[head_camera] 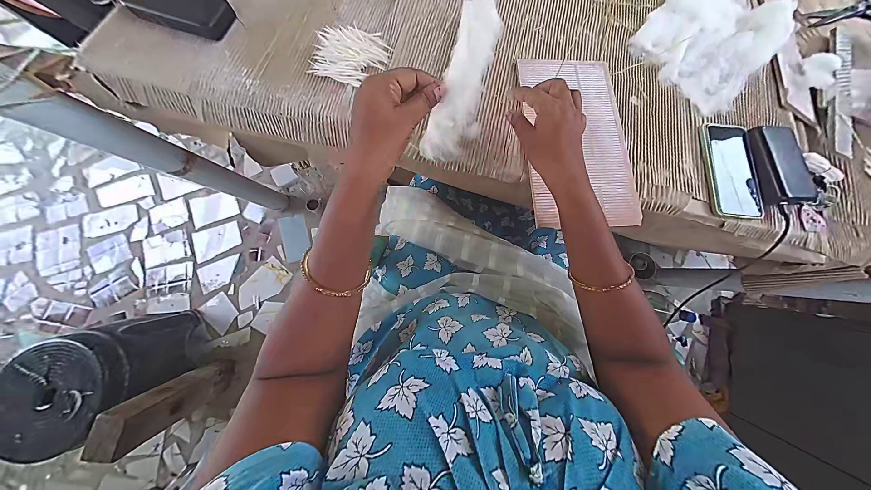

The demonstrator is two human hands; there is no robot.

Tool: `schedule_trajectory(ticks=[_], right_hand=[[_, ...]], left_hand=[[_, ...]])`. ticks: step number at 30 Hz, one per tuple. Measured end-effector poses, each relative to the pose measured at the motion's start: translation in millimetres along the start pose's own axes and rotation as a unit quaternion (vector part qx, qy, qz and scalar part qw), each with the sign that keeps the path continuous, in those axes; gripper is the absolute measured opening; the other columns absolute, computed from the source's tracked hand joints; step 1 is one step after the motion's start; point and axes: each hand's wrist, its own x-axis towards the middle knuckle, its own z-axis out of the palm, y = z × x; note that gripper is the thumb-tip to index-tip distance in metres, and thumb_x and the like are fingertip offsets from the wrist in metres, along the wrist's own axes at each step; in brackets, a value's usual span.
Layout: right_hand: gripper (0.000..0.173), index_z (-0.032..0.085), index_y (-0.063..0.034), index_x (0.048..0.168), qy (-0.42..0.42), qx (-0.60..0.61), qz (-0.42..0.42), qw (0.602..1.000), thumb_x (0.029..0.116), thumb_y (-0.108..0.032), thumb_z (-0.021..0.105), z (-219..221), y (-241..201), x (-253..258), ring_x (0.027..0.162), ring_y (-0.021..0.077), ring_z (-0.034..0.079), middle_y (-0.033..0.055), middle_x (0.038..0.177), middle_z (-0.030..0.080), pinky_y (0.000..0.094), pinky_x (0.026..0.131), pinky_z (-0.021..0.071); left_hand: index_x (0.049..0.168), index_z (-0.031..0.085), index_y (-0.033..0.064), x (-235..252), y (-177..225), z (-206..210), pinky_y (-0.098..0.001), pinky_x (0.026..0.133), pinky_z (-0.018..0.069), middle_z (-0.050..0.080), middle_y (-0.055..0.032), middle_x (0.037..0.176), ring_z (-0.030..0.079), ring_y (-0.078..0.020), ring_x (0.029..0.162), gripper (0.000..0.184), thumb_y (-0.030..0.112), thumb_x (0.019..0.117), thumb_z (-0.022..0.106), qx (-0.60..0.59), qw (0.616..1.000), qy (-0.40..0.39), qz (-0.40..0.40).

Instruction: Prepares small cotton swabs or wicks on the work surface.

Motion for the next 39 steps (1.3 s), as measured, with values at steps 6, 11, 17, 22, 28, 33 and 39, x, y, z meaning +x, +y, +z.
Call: schedule_trajectory(ticks=[6, 11, 17, 22, 28, 33, 39], right_hand=[[0.028, 0.071, -0.0132, 0.124, -0.019, 0.167, -0.062, 0.984, 0.0999, -0.027, 0.065, -52.6, 30.2, -33.1, 0.114, 0.0147, 0.058, 0.0073, 0.123, 0.064, 0.0278, 0.093, 0.0491], [0.022, 0.074, -0.0108, 0.112, 0.008, 0.163, -0.040, 0.986, 0.0972, -0.027, 0.069, -59.9, 62.3, -58.3, 0.112, 0.0155, 0.059, 0.0077, 0.117, 0.066, 0.0310, 0.093, 0.0475], [0.021, 0.076, -0.0079, 0.107, 0.006, 0.091, 0.031, 0.995, 0.0993, -0.025, 0.067, -63.7, 88.8, -59.3, 0.114, 0.0262, 0.059, 0.0127, 0.115, 0.069, 0.0448, 0.098, 0.0432], [0.023, 0.078, -0.0101, 0.109, -0.018, 0.028, 0.094, 0.995, 0.1001, -0.029, 0.066, -59.3, 106.1, -51.1, 0.117, 0.0326, 0.057, 0.0139, 0.115, 0.068, 0.0526, 0.100, 0.0406], [0.025, 0.078, -0.0131, 0.111, -0.008, 0.023, 0.157, 0.987, 0.0988, -0.032, 0.067, -57.0, 118.5, -52.2, 0.123, 0.0344, 0.054, 0.0117, 0.121, 0.068, 0.0563, 0.101, 0.0392], [0.027, 0.079, -0.0141, 0.110, 0.010, 0.049, 0.187, 0.981, 0.0992, -0.036, 0.067, -54.9, 122.7, -50.8, 0.123, 0.0323, 0.054, 0.0111, 0.121, 0.067, 0.0571, 0.101, 0.0368], [0.026, 0.079, -0.0154, 0.109, 0.007, 0.037, 0.182, 0.983, 0.0983, -0.036, 0.068, -53.4, 118.9, -53.1, 0.123, 0.0343, 0.052, 0.0108, 0.121, 0.067, 0.0589, 0.101, 0.0360]], left_hand=[[0.104, 0.075, 0.0105, -0.1, 27.3, 54.5, -0.0252, 0.072, 0.0456, 0.068, 0.0049, 0.084, 0.056, -0.0001, 0.073, 0.022, 0.030, 0.1026, 0.064, 0.000, 0.993, -0.112, 0.031], [0.103, 0.075, 0.0100, 2.2, 45.3, 109.2, -0.0299, 0.072, 0.0460, 0.068, 0.0022, 0.084, 0.057, -0.0048, 0.073, 0.022, 0.028, 0.1031, 0.064, 0.018, 0.979, -0.193, 0.058], [0.110, 0.075, 0.0079, 7.5, 44.7, 147.8, -0.0393, 0.081, 0.0509, 0.071, -0.0050, 0.093, 0.064, -0.0146, 0.083, 0.020, 0.023, 0.1037, 0.063, 0.054, 0.967, -0.245, 0.051], [0.115, 0.074, 0.0082, 13.0, 40.5, 162.5, -0.0489, 0.091, 0.0524, 0.074, -0.0099, 0.103, 0.070, -0.0239, 0.098, 0.019, 0.017, 0.1046, 0.060, 0.123, 0.961, -0.241, 0.051], [0.116, 0.073, 0.0064, 12.0, 37.9, 177.0, -0.0446, 0.095, 0.0534, 0.072, -0.0122, 0.111, 0.069, -0.0254, 0.103, 0.021, 0.020, 0.1031, 0.063, 0.130, 0.966, -0.206, 0.087], [0.114, 0.070, 0.0016, 2.6, 40.7, 197.6, -0.0489, 0.097, 0.0477, 0.069, -0.0180, 0.113, 0.063, -0.0375, 0.110, 0.028, 0.024, 0.0977, 0.071, 0.192, 0.958, -0.154, 0.147], [0.106, 0.072, 0.0013, 4.2, 38.5, 207.7, -0.0460, 0.097, 0.0476, 0.068, -0.0173, 0.111, 0.064, -0.0342, 0.107, 0.017, 0.014, 0.1022, 0.062, 0.186, 0.960, -0.149, 0.145]])
